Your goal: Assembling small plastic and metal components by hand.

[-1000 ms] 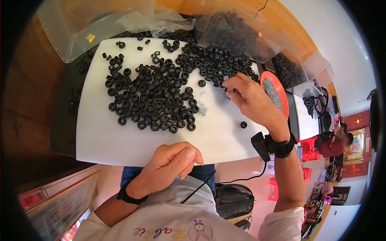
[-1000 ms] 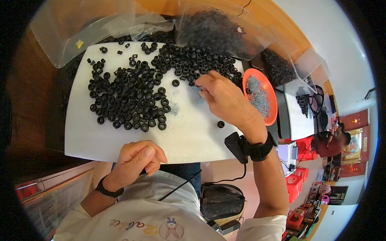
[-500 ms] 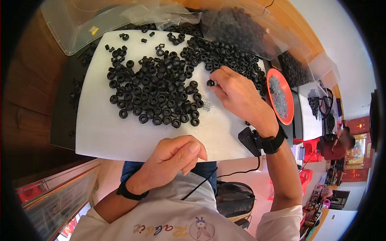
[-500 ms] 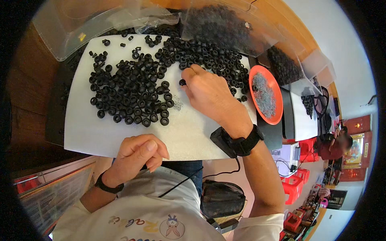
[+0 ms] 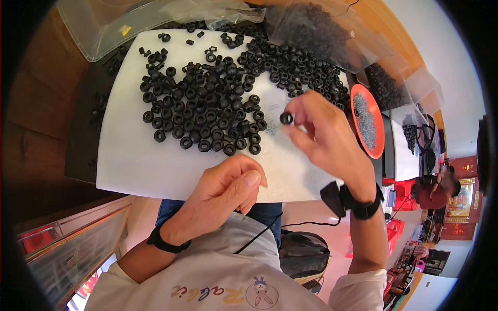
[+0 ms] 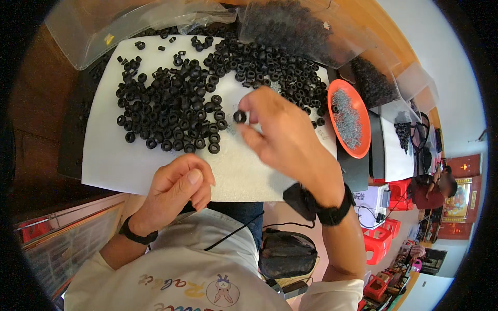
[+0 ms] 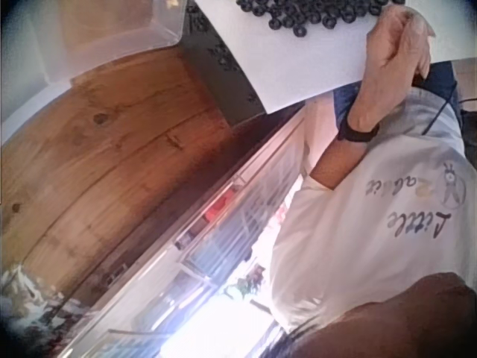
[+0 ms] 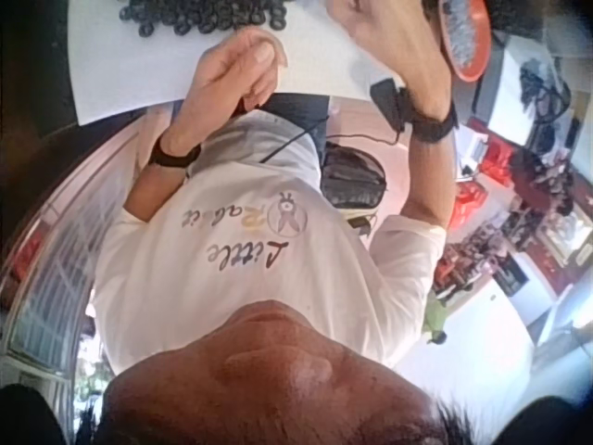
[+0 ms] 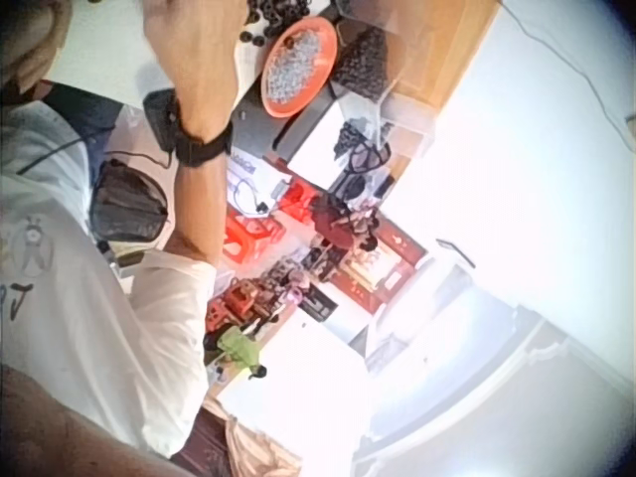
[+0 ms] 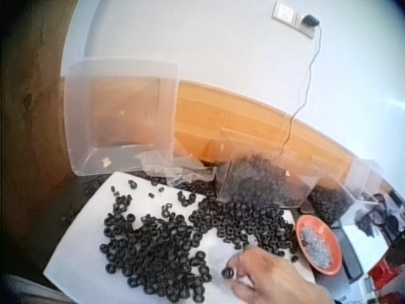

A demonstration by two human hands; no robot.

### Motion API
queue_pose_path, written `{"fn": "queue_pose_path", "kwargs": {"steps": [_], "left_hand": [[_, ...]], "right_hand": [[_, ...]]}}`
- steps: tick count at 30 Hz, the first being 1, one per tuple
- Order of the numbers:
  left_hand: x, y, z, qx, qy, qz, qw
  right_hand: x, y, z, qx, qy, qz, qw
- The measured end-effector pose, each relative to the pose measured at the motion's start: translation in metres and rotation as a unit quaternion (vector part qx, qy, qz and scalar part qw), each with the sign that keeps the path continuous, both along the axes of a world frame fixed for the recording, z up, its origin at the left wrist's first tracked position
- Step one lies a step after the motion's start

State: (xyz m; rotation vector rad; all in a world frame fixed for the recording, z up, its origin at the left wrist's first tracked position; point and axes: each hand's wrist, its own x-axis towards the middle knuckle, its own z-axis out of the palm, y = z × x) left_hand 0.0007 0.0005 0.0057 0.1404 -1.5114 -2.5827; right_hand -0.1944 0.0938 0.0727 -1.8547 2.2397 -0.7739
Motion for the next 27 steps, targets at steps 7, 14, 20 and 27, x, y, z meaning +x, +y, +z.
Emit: {"fn": "queue_pose_path", "kwargs": {"steps": [7,14,20,27], "left_hand": [[-0.004,0.009,0.002,0.046,0.019,0.102,0.994],[-0.001,0.006,-0.004,-0.023,0.021,0.079,0.996],[-0.003,0.003,-0.009,-0.014,0.058,0.087,0.994],[-0.001,0.000,-0.010,0.045,0.058,0.074,0.995]], "right_hand": [[0.057,0.015,0.011,0.018,-0.028,0.088,0.996],[-0.006,0.006,0.005,0.004,-0.058,0.099,0.993],[-0.018,-0.024,-0.020,0.077,0.249,0.080,0.962],[-0.016,-0.028,-0.023,0.089,0.265,0.062,0.958]]}}
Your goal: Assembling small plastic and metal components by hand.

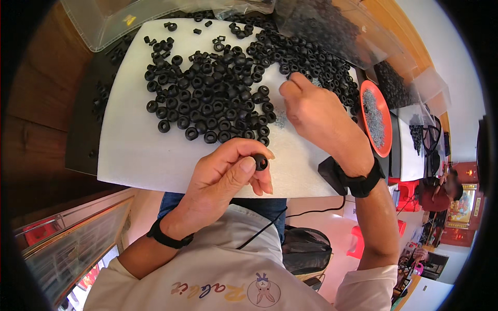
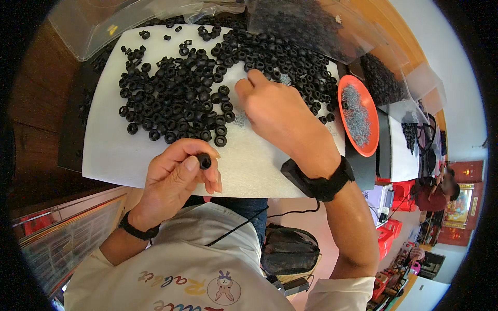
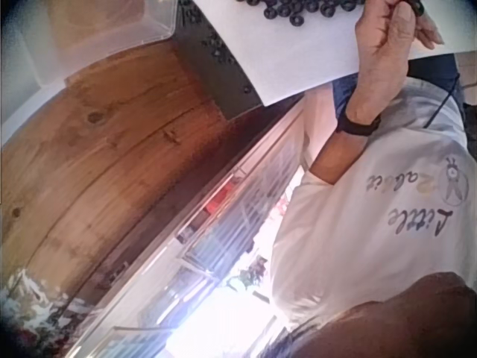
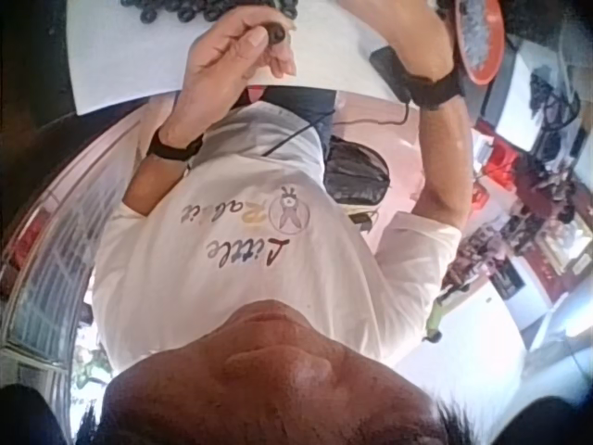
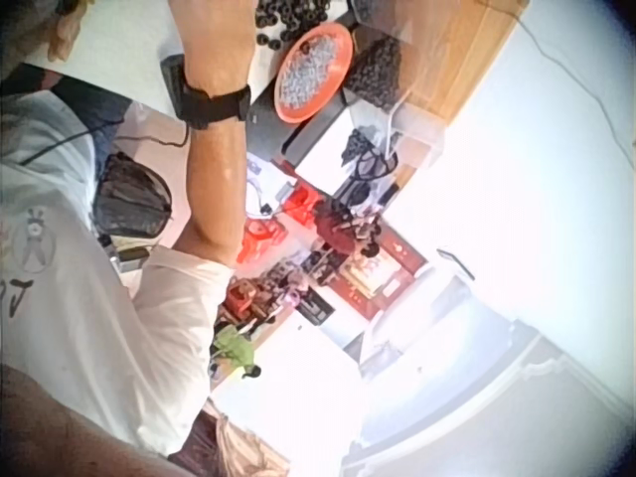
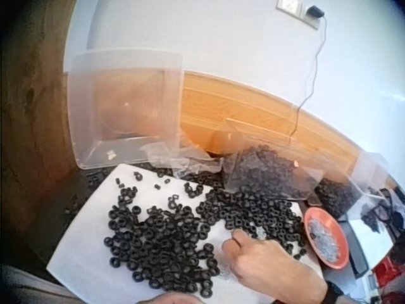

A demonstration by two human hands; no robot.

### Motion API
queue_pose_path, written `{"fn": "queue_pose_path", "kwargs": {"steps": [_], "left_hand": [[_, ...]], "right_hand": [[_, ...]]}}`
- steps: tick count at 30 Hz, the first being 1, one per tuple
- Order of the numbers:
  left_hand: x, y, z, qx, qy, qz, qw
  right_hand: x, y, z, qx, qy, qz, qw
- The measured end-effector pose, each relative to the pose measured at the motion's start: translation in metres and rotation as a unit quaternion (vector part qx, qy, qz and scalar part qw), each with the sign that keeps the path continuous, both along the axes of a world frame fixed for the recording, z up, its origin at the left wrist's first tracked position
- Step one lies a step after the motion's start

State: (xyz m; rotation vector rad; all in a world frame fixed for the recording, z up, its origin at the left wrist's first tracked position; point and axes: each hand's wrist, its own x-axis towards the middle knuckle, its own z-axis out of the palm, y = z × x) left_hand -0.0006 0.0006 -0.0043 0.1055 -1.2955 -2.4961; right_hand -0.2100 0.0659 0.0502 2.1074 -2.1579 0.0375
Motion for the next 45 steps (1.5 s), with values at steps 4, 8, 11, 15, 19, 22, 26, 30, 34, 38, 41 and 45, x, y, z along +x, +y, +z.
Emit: {"fn": "queue_pose_path", "kwargs": {"steps": [4,8,11,15,19,22,26,30,34,38,41,45], "left_hand": [[0.000,0.000,0.000,0.044,0.015,0.005,0.999],[0.001,0.001,0.002,0.109,-0.001,0.008,0.994],[0.002,0.001,0.001,0.126,0.004,0.019,0.992],[0.002,0.002,0.003,0.145,0.006,0.014,0.989],[0.004,0.000,0.007,0.168,0.010,-0.002,0.986],[0.005,-0.001,0.005,0.173,0.009,-0.003,0.985],[0.007,-0.001,0.008,0.194,-0.002,0.007,0.981],[0.008,0.001,0.006,0.212,-0.004,0.026,0.977],[0.008,-0.005,0.003,0.140,-0.016,-0.032,0.990],[0.006,-0.006,0.008,0.103,-0.019,-0.076,0.992],[0.006,-0.005,0.012,0.085,-0.028,-0.077,0.993],[0.003,-0.006,0.008,0.084,-0.032,-0.087,0.992]], "right_hand": [[-0.002,0.011,0.003,-0.070,-0.142,-0.008,0.987],[0.018,0.025,0.020,-0.048,-0.349,-0.120,0.928],[0.043,0.036,0.026,-0.035,-0.592,-0.142,0.792],[0.067,0.038,0.017,-0.057,-0.671,-0.098,0.733],[0.076,0.036,0.012,-0.095,-0.646,-0.097,0.751],[0.078,0.035,0.010,-0.131,-0.432,-0.032,0.892],[0.088,0.040,0.006,-0.178,-0.298,0.052,0.936],[0.092,0.047,0.006,-0.136,-0.332,0.034,0.933],[0.087,0.047,0.001,-0.157,-0.344,0.032,0.925],[0.087,0.050,0.008,-0.154,-0.312,0.033,0.937],[0.078,0.051,0.014,-0.121,-0.322,0.039,0.938],[0.026,0.044,0.028,-0.103,-0.329,-0.042,0.938]]}}
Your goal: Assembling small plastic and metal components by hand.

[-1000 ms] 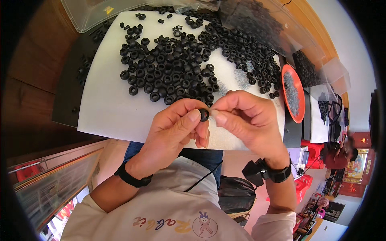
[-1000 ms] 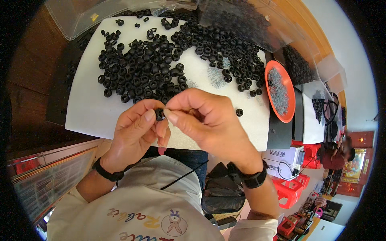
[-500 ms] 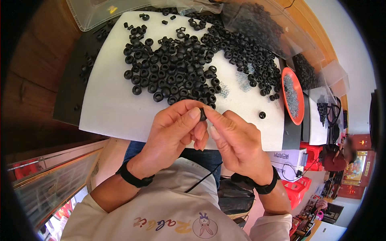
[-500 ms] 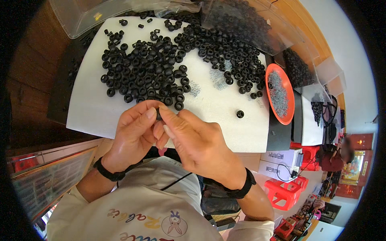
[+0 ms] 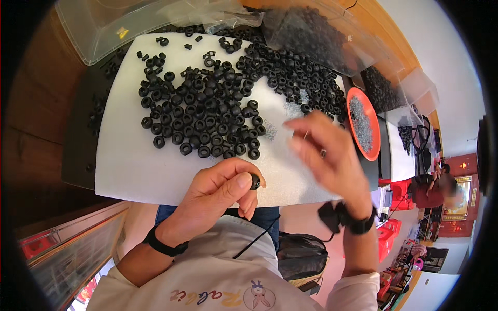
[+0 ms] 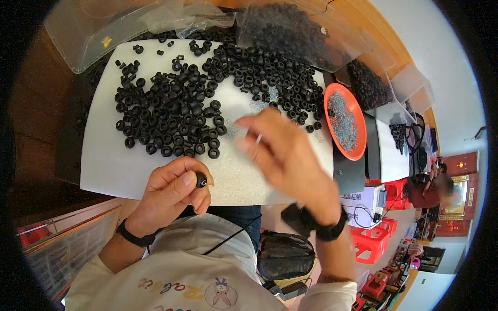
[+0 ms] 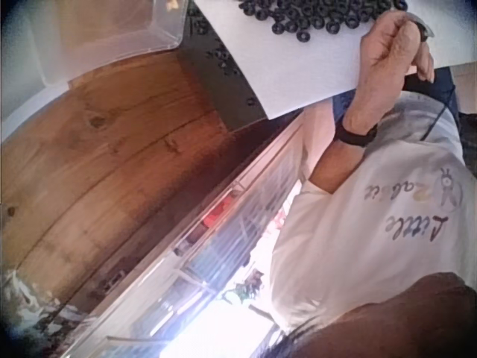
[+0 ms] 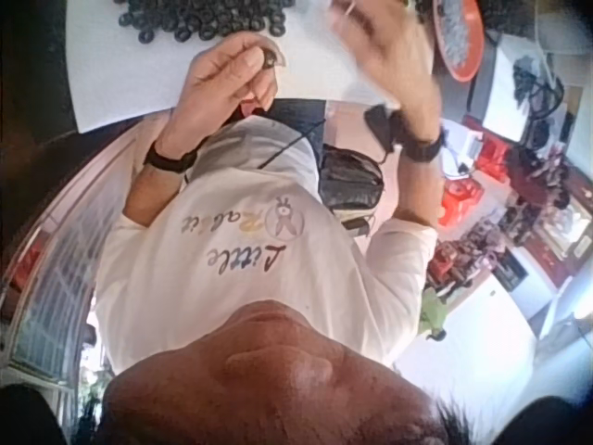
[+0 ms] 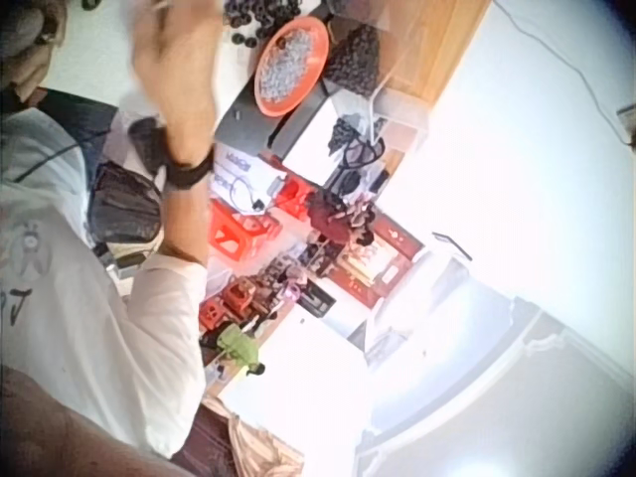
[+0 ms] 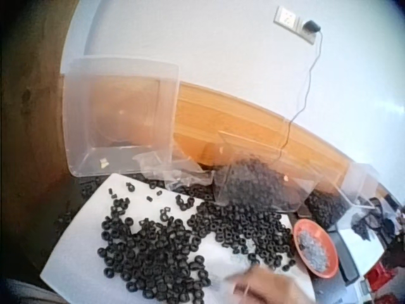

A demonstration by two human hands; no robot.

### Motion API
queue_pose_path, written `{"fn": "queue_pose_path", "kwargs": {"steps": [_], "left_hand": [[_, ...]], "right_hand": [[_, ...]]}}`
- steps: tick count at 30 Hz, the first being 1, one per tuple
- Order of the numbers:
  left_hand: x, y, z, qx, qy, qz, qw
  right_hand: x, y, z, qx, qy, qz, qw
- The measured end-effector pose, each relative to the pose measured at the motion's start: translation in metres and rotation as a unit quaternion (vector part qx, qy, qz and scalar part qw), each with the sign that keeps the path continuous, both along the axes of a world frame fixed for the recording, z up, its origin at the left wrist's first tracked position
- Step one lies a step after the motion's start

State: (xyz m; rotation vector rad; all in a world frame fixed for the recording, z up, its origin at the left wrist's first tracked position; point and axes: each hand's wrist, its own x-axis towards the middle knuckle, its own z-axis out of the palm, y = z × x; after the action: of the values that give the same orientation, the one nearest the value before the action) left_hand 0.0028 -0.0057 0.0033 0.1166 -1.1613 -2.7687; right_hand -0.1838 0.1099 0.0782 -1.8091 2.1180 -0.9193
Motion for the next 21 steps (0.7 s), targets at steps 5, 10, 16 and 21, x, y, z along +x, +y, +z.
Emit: {"fn": "queue_pose_path", "kwargs": {"steps": [5,10,16,21], "left_hand": [[-0.003,0.000,-0.001,0.002,-0.002,0.000,1.000],[-0.003,0.002,0.000,-0.023,0.000,0.016,1.000],[0.002,0.004,0.000,-0.056,0.017,0.020,0.998],[0.007,0.006,0.000,-0.140,0.021,0.030,0.989]], "right_hand": [[-0.047,-0.041,-0.012,0.051,0.202,-0.017,0.978],[-0.054,-0.065,-0.023,0.133,0.303,-0.036,0.943],[-0.046,-0.061,-0.020,0.156,0.326,-0.013,0.932],[-0.048,-0.061,-0.024,0.136,0.343,0.000,0.930]]}}
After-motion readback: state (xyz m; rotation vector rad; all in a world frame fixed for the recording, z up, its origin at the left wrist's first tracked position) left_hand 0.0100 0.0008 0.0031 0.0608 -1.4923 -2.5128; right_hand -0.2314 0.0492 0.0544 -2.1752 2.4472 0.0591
